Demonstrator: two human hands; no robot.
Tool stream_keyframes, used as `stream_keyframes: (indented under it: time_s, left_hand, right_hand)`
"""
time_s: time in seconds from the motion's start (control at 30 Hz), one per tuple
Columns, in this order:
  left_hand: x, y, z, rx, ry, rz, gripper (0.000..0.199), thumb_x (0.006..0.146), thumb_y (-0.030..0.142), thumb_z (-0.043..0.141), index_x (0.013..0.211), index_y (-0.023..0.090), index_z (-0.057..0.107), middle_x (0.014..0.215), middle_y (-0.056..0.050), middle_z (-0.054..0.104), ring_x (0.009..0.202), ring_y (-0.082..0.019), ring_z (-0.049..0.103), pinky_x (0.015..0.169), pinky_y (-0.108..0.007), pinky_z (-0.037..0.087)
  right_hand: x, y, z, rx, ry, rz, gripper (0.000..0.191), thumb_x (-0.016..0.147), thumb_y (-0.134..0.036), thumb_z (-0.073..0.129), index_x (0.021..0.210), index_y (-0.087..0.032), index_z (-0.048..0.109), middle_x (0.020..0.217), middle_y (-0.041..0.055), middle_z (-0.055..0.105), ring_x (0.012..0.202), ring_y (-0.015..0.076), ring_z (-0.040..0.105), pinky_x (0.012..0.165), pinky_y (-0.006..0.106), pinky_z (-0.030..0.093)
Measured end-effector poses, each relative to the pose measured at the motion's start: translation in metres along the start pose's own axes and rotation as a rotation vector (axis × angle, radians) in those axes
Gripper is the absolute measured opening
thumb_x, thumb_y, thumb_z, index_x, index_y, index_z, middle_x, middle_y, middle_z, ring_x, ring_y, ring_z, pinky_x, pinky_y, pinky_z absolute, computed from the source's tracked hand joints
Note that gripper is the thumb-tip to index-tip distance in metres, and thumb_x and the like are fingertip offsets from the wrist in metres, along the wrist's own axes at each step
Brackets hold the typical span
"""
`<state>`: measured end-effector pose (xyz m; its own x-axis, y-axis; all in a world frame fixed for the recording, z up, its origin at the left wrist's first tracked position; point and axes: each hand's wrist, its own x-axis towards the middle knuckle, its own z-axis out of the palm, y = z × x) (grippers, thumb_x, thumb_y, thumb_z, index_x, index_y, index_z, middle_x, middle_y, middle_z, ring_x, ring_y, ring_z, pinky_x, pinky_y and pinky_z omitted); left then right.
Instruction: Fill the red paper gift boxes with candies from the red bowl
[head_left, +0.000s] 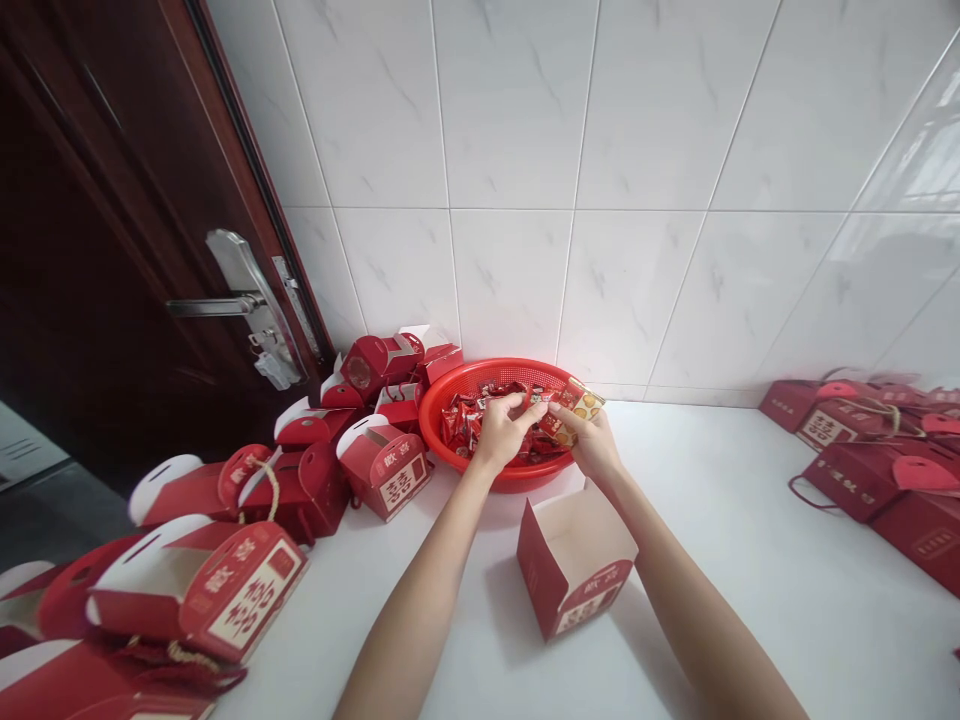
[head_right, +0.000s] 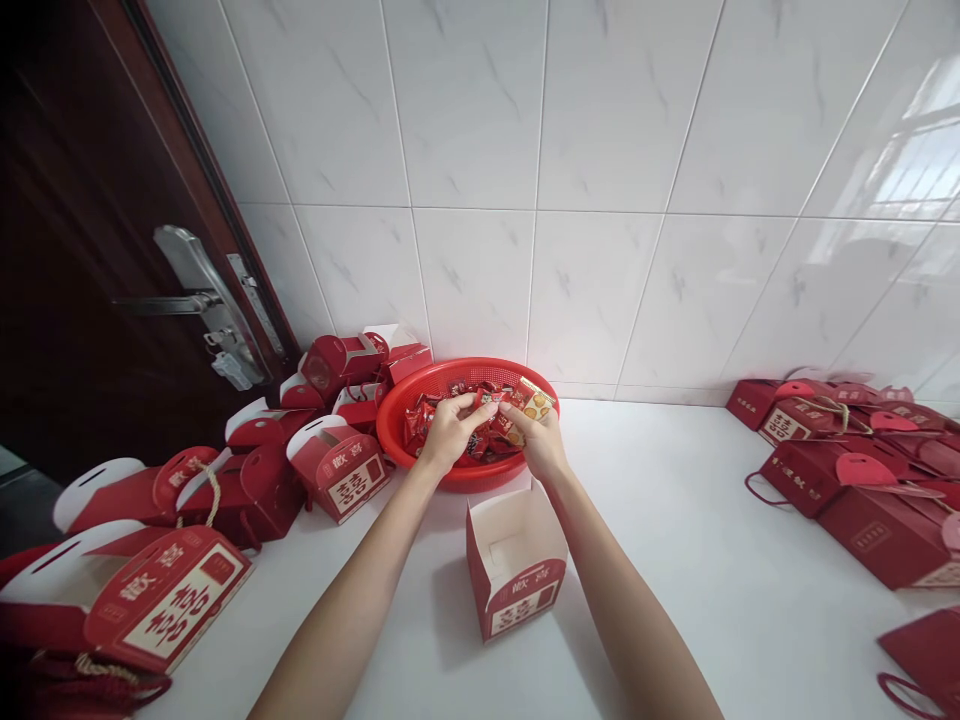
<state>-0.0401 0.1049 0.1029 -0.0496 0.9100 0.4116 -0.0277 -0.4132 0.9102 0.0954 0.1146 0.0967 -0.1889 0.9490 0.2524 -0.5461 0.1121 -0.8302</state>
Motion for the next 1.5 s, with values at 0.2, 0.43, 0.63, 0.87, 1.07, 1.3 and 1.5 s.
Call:
stream_keyframes:
  time_s: [0.2,0.43,0.63,0.87,1.07,1.3,1.5]
  left_hand:
    - [0.002,-0.003,-0.004,0.091,0.001,0.059,0.035,0.074,0.043,0.075,0.055,0.017,0.061,0.061,0.002,0.056,0.063,-0.014,0.048,0.064,-0.028,0.040]
    - [0.001,0.001,-0.001,0.032,0.045,0.011,0.029,0.070,0.044,0.079,0.059,0.018,0.069,0.060,0.002,0.061,0.066,-0.015,0.054,0.067,-0.029,0.044]
    - [0.001,0.002,0.003,-0.133,0.048,-0.125,0.034,0.059,0.046,0.087,0.079,0.018,0.080,0.076,-0.003,0.075,0.084,-0.024,0.067,0.084,-0.038,0.052]
    - [0.000,0.000,-0.001,-0.141,0.033,-0.158,0.036,0.057,0.040,0.090,0.083,0.018,0.081,0.083,-0.004,0.077,0.087,-0.022,0.068,0.086,-0.036,0.052]
    - [0.003,0.002,0.000,-0.184,0.122,-0.171,0.041,0.055,0.041,0.089,0.090,0.022,0.080,0.093,-0.002,0.077,0.094,-0.021,0.068,0.090,-0.035,0.052]
    - [0.009,-0.001,-0.016,-0.058,0.078,-0.177,0.036,0.056,0.043,0.088,0.082,0.020,0.079,0.089,-0.005,0.078,0.091,-0.025,0.070,0.092,-0.039,0.052]
    - [0.013,-0.002,-0.050,0.269,0.112,-0.130,0.022,0.068,0.036,0.079,0.082,0.020,0.079,0.092,-0.008,0.079,0.090,-0.027,0.070,0.087,-0.040,0.053]
  right_hand:
    - [0.002,0.001,-0.001,-0.008,0.021,-0.001,0.036,0.059,-0.034,0.092,0.088,-0.021,0.076,0.089,0.0044,0.079,0.082,0.0261,0.075,0.079,0.039,0.060]
    - [0.002,-0.001,0.002,0.032,0.022,0.012,0.032,0.059,-0.032,0.088,0.087,-0.021,0.075,0.086,0.0043,0.079,0.083,0.0282,0.075,0.077,0.040,0.061]
    - [0.005,0.001,0.000,0.088,0.082,0.020,0.029,0.059,-0.032,0.085,0.084,-0.022,0.073,0.084,0.0030,0.079,0.083,0.0272,0.074,0.076,0.039,0.061]
    - [0.002,0.001,-0.001,0.040,-0.034,-0.029,0.033,0.061,-0.031,0.089,0.090,-0.020,0.076,0.092,0.0048,0.079,0.086,0.0264,0.074,0.084,0.040,0.059]
    - [0.002,-0.001,0.000,0.032,-0.019,-0.023,0.033,0.062,-0.032,0.089,0.090,-0.023,0.076,0.094,0.0036,0.079,0.090,0.0267,0.074,0.087,0.041,0.059]
    - [0.002,-0.002,0.000,0.045,0.017,-0.015,0.031,0.061,-0.028,0.088,0.088,-0.023,0.075,0.093,0.0023,0.079,0.088,0.0257,0.074,0.086,0.041,0.060]
    - [0.002,-0.002,0.000,0.035,0.040,0.020,0.031,0.060,-0.028,0.088,0.088,-0.022,0.076,0.090,0.0027,0.079,0.084,0.0247,0.074,0.078,0.038,0.061]
